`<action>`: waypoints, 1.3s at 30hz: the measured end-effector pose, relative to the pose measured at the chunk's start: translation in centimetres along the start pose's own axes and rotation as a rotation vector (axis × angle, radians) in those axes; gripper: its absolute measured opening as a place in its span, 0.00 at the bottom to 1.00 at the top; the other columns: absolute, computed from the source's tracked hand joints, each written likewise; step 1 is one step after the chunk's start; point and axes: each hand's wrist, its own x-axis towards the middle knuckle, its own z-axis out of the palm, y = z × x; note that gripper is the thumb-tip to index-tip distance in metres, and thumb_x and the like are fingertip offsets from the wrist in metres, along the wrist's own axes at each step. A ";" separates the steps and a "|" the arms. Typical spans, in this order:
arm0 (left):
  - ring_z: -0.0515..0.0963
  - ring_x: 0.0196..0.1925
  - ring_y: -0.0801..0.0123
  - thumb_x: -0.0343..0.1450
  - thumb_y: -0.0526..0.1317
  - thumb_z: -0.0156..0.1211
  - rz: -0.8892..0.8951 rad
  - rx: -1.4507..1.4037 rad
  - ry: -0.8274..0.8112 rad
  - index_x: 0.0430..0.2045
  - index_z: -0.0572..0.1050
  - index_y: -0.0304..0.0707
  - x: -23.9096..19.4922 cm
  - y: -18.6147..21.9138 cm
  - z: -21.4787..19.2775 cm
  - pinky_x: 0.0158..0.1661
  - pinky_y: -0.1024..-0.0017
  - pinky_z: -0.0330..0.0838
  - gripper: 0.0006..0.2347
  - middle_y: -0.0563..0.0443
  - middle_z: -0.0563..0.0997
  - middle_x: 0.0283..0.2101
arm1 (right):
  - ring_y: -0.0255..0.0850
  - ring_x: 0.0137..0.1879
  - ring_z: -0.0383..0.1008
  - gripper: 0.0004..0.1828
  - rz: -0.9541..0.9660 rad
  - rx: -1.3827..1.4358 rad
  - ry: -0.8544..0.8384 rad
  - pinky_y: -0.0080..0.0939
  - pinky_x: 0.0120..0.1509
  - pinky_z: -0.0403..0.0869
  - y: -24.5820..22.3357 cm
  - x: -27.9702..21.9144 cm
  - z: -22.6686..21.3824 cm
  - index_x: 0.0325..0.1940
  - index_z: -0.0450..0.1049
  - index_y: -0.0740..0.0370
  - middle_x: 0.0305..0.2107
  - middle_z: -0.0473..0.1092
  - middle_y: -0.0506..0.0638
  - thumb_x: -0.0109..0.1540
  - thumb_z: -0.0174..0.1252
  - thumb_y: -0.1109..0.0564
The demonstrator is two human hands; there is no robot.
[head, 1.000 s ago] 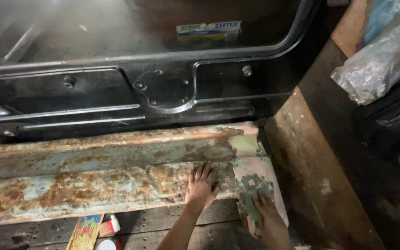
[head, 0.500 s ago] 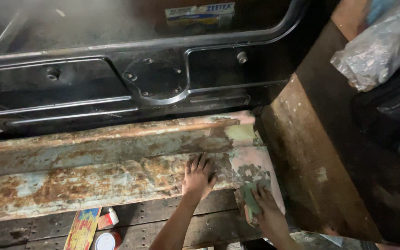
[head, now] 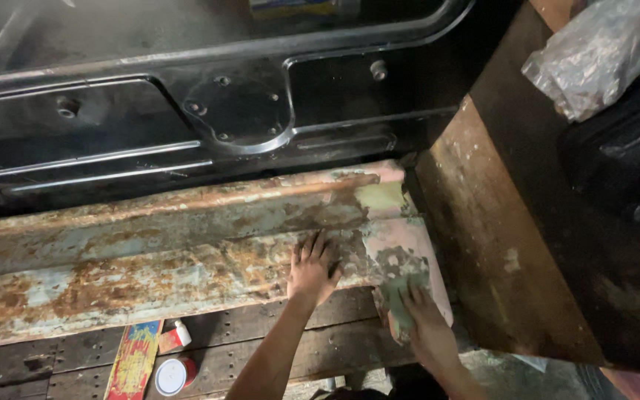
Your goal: The person sands a rusted metal car part with a sanding block, moving the block back and forth across the surface to remove rust and old paint. The person holds the part steady with the left hand while sanding with the right hand.
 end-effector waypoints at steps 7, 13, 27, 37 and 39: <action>0.48 0.78 0.54 0.70 0.55 0.53 -0.003 0.047 -0.027 0.67 0.63 0.48 -0.1 -0.3 1.0 0.73 0.48 0.38 0.29 0.46 0.53 0.76 | 0.60 0.74 0.57 0.34 0.153 -0.024 -0.018 0.54 0.73 0.63 1.6 3.4 1.0 0.71 0.64 0.63 0.68 0.59 0.66 0.58 0.51 0.65; 0.52 0.76 0.50 0.69 0.55 0.55 0.029 0.032 0.039 0.66 0.66 0.48 0.3 -0.5 1.5 0.71 0.43 0.41 0.29 0.44 0.55 0.75 | 0.59 0.74 0.58 0.38 0.096 -0.011 -0.155 0.54 0.74 0.62 -0.1 -1.8 -1.3 0.69 0.66 0.60 0.69 0.60 0.64 0.52 0.49 0.69; 0.48 0.77 0.50 0.72 0.54 0.52 0.025 0.065 0.045 0.70 0.61 0.46 0.5 0.0 1.3 0.71 0.41 0.37 0.30 0.44 0.51 0.76 | 0.58 0.78 0.54 0.37 0.136 0.033 -0.098 0.52 0.78 0.59 0.1 -0.3 -0.6 0.70 0.65 0.60 0.73 0.56 0.61 0.54 0.51 0.69; 0.49 0.77 0.44 0.71 0.55 0.53 0.289 0.040 -0.049 0.72 0.56 0.48 1.7 3.1 2.1 0.72 0.43 0.40 0.32 0.42 0.51 0.76 | 0.58 0.80 0.49 0.36 0.195 0.117 -0.052 0.50 0.78 0.56 4.3 4.7 1.0 0.75 0.60 0.63 0.75 0.50 0.64 0.61 0.55 0.63; 0.49 0.77 0.45 0.70 0.55 0.53 0.254 0.034 -0.093 0.72 0.56 0.50 1.6 3.6 1.8 0.71 0.42 0.40 0.32 0.44 0.51 0.77 | 0.62 0.78 0.48 0.44 0.042 -0.108 -0.127 0.52 0.78 0.55 4.2 4.0 1.2 0.75 0.56 0.68 0.72 0.50 0.67 0.54 0.57 0.62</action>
